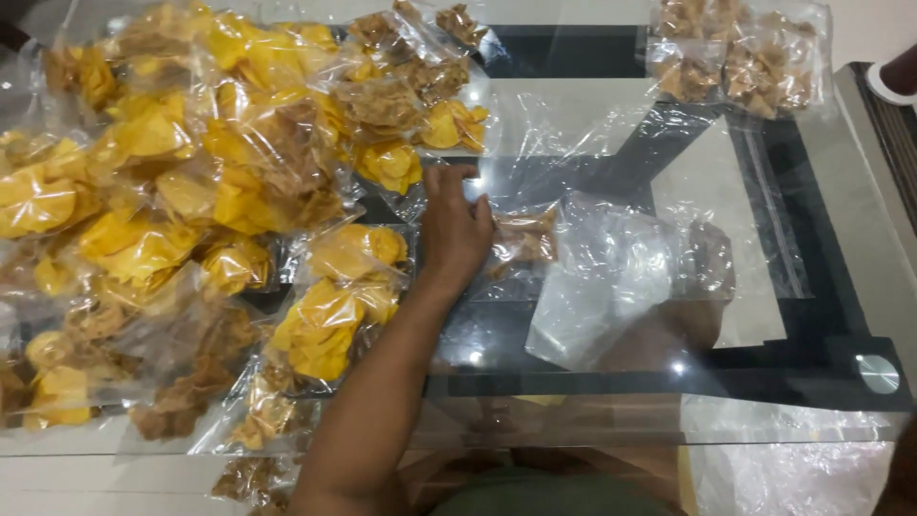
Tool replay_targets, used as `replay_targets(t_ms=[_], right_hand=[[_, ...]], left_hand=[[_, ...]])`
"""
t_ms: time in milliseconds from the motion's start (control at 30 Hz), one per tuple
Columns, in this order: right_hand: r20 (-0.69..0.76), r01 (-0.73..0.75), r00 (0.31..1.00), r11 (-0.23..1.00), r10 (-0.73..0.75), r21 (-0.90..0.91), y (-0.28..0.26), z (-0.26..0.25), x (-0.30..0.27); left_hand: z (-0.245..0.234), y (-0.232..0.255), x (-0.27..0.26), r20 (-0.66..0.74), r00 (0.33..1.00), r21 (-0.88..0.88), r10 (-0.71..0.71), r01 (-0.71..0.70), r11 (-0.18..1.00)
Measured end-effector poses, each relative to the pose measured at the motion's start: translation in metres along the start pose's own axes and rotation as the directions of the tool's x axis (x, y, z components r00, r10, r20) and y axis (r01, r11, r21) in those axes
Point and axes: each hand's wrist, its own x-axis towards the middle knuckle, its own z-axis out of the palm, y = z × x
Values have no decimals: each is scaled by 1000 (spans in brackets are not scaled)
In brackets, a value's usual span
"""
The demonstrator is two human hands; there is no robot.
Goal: Packing dried food snacks into small plastic bags on a glass table.
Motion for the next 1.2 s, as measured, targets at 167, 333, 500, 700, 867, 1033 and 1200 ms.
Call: replay_targets(t_ms=[167, 333, 500, 700, 867, 1033, 1200], right_hand=[[305, -159, 935, 983, 179, -92, -183, 43, 151], [308, 169, 940, 984, -146, -50, -148, 184, 272], [259, -8, 966, 999, 0, 32, -141, 278, 345], [455, -291, 843, 955, 286, -61, -171, 285, 350], [423, -285, 871, 958, 248, 25, -167, 269, 331], [268, -333, 910, 943, 317, 14, -129, 254, 312], [-24, -209, 977, 970, 213, 121, -92, 216, 286]], left_hand=[[-8, 9, 2, 120, 984, 27, -133, 130, 991], [2, 0, 1, 88, 996, 29, -30, 27, 999], [-14, 19, 2, 153, 984, 69, -88, 79, 995], [-14, 20, 1, 203, 976, 38, -72, 66, 997], [-6, 15, -1, 184, 983, 32, -20, 15, 999], [-9, 19, -2, 204, 979, 60, 0, -13, 998], [-7, 19, -1, 215, 977, 69, -12, -3, 998]])
